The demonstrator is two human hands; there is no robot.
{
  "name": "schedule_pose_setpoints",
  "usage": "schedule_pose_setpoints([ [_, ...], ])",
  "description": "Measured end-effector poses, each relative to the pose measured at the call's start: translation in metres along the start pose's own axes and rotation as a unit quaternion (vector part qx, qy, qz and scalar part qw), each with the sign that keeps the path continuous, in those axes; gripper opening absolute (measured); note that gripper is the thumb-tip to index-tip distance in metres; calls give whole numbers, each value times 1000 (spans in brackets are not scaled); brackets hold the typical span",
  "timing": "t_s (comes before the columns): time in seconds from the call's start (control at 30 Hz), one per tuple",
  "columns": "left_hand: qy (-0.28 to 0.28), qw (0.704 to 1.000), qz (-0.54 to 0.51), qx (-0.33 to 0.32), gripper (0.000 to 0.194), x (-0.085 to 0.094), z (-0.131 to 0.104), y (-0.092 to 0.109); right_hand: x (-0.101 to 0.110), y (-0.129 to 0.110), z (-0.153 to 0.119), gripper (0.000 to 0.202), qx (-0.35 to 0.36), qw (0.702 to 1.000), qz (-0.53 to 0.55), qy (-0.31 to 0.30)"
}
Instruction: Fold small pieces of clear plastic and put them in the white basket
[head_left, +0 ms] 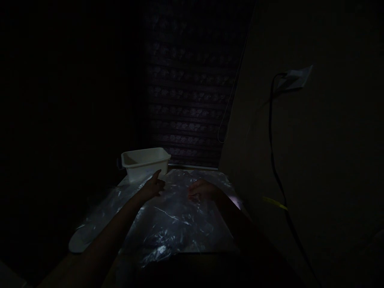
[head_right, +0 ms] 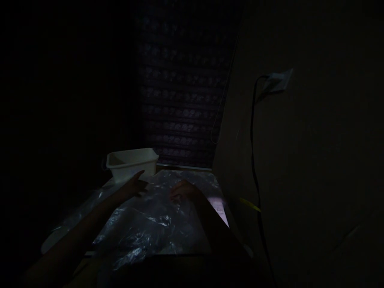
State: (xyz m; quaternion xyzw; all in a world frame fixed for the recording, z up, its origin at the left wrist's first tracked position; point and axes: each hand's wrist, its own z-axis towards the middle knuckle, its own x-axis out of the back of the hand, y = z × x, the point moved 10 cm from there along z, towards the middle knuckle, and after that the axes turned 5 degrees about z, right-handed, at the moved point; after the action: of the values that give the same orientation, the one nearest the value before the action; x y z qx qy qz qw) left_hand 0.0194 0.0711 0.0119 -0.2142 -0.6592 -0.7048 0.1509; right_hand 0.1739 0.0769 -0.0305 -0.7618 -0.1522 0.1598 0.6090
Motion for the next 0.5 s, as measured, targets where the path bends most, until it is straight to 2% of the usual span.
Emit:
schedule_pose_setpoints([
  [0.07,99,986,116,-65,56,21,-10,14,0,6,2,14,-22,1000,8,-20],
  [0.1,109,972,167,-127,53,20,-19,27,-1,10,2,14,-38,999,14,-32],
  [0.17,42,947,225,-224,47,-3,-42,45,3,12,4,14,-39,999,26,-27],
  [0.27,-58,894,313,-316,53,-46,-77,55,6,13,5,14,-41,998,36,-20],
  [0.33,-58,853,380,-352,55,-65,-89,56,6,13,5,14,-42,998,41,-19],
  [0.4,-31,825,430,-365,51,-73,-88,57,2,10,4,14,-38,998,47,-24],
  [0.5,0,814,453,-364,35,-73,-78,60,-2,7,2,10,-38,997,47,-38],
])
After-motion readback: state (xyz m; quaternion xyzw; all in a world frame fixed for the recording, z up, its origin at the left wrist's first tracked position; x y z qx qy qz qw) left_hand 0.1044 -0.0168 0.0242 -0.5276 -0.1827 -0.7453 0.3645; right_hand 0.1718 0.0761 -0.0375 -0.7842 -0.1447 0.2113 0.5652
